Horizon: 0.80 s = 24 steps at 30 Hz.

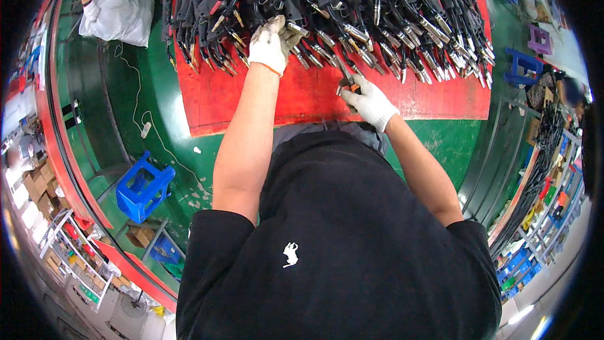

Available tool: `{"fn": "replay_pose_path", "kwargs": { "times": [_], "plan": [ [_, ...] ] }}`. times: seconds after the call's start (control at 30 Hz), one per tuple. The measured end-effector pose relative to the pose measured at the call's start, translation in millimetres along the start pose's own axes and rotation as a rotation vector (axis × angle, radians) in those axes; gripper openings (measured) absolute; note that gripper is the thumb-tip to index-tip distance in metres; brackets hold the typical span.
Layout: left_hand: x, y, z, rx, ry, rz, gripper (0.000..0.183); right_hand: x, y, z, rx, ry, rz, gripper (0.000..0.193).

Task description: The person is assembling parts onto a large batch of welding torch heads using pliers.

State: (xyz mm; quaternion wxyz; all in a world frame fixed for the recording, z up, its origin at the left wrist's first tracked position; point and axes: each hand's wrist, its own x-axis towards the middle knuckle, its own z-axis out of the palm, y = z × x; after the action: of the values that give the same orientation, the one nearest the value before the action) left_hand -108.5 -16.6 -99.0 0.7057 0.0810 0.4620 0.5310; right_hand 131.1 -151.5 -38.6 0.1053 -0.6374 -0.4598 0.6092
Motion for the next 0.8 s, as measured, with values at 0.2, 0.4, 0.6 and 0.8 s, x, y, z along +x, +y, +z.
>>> {"fn": "replay_pose_path", "kwargs": {
  "times": [0.2,0.4,0.6,0.8],
  "plan": [
    [1,-4,11,-0.067,0.05,-0.087,0.011,2,-12,-1,0.113,0.002,-0.05,0.037],
    [-8,2,42,-0.235,0.03,-0.111,0.015,-10,-23,-2,0.195,0.029,-0.026,0.034],
    [-11,-1,22,0.113,0.143,-0.027,0.024,-14,-21,-6,0.176,0.057,0.016,0.031],
    [-12,13,-2,0.203,0.022,-0.064,0.024,-22,-28,-10,0.164,0.066,-0.038,0.032]
  ]
}}
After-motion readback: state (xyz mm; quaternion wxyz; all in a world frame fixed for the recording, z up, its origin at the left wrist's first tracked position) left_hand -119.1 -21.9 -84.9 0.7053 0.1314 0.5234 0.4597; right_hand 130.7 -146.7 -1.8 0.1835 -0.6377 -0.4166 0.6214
